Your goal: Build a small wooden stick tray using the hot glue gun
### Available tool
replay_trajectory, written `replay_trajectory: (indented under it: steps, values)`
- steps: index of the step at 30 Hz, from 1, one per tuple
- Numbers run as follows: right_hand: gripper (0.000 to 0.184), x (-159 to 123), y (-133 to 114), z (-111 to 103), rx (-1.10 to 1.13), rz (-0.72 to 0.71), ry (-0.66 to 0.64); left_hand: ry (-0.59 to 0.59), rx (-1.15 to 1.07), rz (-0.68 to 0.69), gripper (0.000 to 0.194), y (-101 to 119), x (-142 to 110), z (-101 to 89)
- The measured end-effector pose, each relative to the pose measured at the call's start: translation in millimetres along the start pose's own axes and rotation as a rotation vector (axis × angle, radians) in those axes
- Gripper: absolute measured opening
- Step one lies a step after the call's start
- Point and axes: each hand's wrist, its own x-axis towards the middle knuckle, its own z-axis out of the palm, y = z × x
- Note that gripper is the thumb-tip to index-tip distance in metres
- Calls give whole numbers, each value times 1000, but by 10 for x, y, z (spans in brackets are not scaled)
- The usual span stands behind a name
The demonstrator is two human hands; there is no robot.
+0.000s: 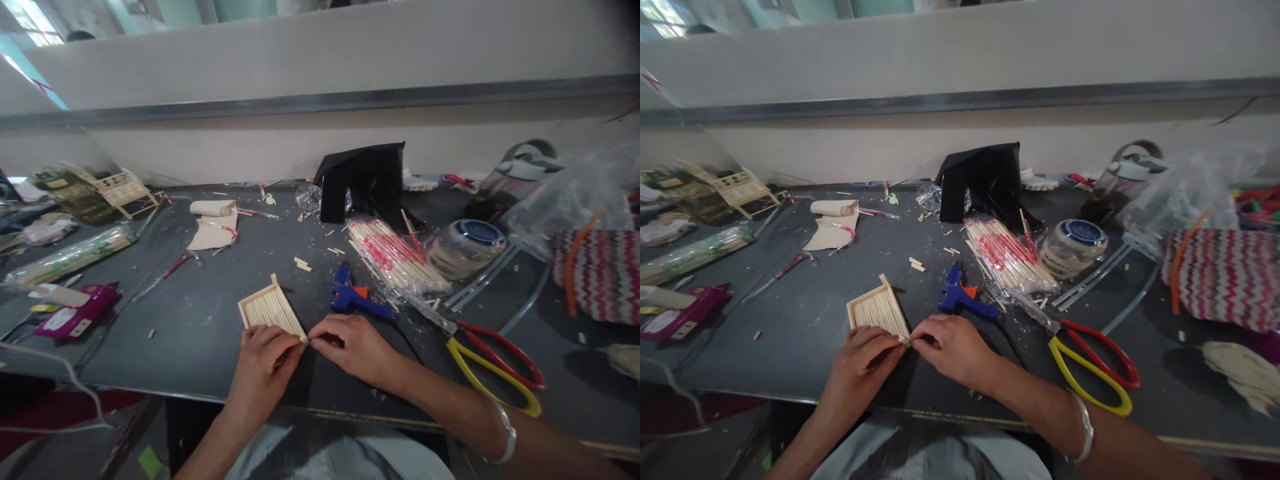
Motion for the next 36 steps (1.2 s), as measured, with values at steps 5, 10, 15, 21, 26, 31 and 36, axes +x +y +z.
replay_trajectory:
  steps: [5, 10, 15, 21, 26, 31, 36]
  values:
    - [9, -4, -25, 28, -38, -6, 2, 8, 22, 30, 8, 5, 6, -2]
    - [10, 4, -22, 41, -75, -19, 7, -9, 28, 18, 10, 14, 29, 2]
    - [12, 5, -7, 65, -75, -42, 12, -19, 23, 18, 9, 9, 29, 6]
    - [14, -3, -13, 71, -67, -47, 10, -31, 33, 22, 10, 4, 24, 8]
    - [13, 5, -6, 77, -66, -63, 18, -43, 28, 18, 11, 3, 24, 2]
    - [12, 26, -3, 70, -76, -47, 9, -25, 34, 7, 9, 4, 38, 26]
    - [9, 27, -22, 46, -34, 87, -4, -24, -13, -53, 7, -29, 9, -20]
